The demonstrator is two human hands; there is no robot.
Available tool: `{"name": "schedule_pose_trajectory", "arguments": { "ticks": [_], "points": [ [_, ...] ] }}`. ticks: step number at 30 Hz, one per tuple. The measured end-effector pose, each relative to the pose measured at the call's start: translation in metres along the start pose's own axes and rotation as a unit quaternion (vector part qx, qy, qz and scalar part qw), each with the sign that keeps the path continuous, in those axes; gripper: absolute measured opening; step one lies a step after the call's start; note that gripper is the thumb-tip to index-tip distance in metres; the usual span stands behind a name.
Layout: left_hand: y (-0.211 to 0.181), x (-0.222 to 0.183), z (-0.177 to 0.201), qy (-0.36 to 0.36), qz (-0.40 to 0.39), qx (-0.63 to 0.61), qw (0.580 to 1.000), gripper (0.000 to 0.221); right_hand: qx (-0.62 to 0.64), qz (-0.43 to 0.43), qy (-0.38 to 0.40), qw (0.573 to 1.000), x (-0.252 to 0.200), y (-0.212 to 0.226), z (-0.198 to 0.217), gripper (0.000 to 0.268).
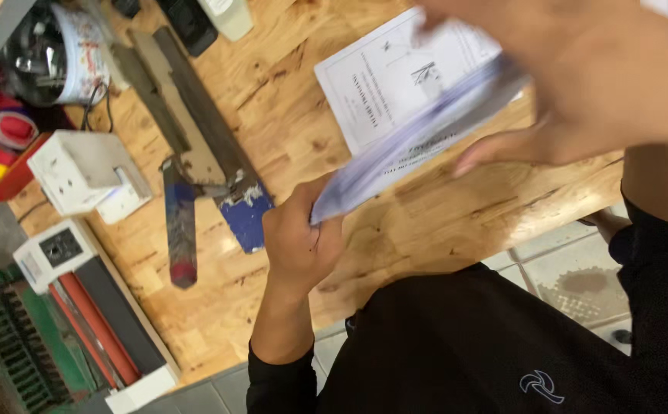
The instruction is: The person aligns a stack of printed sheets, places a clear plastic cover over them, and uses a heavy cylindrical tool to press along the spine. They repeat this process with another stack, creating two finished booklets on the wooden workbench.
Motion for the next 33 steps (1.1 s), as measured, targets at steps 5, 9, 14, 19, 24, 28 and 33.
{"name": "schedule_pose_trajectory", "arguments": {
  "ticks": [5, 9, 14, 19, 24, 28, 33],
  "points": [
    [-0.019, -0.116, 0.075, -0.048, -0.095, 0.017, 0.994, 0.03, 0.049, 0.063, 0.028, 0.996, 0.023, 0.154, -0.022, 0.052],
    [0.011, -0.221, 0.131, -0.112, -0.115, -0.011, 0.987, 0.03, 0.06, 0.101, 0.036, 0.992, 0.026, 0.273, -0.047, 0.024],
    [0.068, -0.339, 0.221, -0.203, -0.083, 0.022, 0.975, 0.045, 0.066, 0.134, -0.049, 0.988, 0.029, 0.393, -0.065, 0.016],
    [0.138, -0.391, 0.306, -0.307, -0.071, -0.284, 0.906, 0.1, 0.226, -0.062, -0.029, 0.972, 0.019, 0.369, -0.087, 0.028],
    [0.204, -0.364, 0.252, -0.064, -0.037, -0.63, 0.773, 0.086, 0.527, -0.206, -0.086, 0.82, -0.036, 0.334, -0.165, 0.021],
    [0.246, -0.336, 0.225, -0.117, 0.086, -0.444, 0.884, 0.049, 0.515, -0.292, -0.12, 0.797, -0.075, 0.308, -0.247, 0.019],
    [0.244, -0.325, 0.184, -0.263, 0.097, -0.186, 0.942, 0.03, 0.462, -0.367, -0.176, 0.788, -0.107, 0.289, -0.312, 0.02]
  ]
}}
Point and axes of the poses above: each hand's wrist, its own x-axis towards the middle knuckle, its own z-axis out of the back of the hand, y = z × x, the point moved 9 cm from there along x, towards the middle knuckle, and after that the axes turned 11 degrees about -x, right-handed, at the moved point
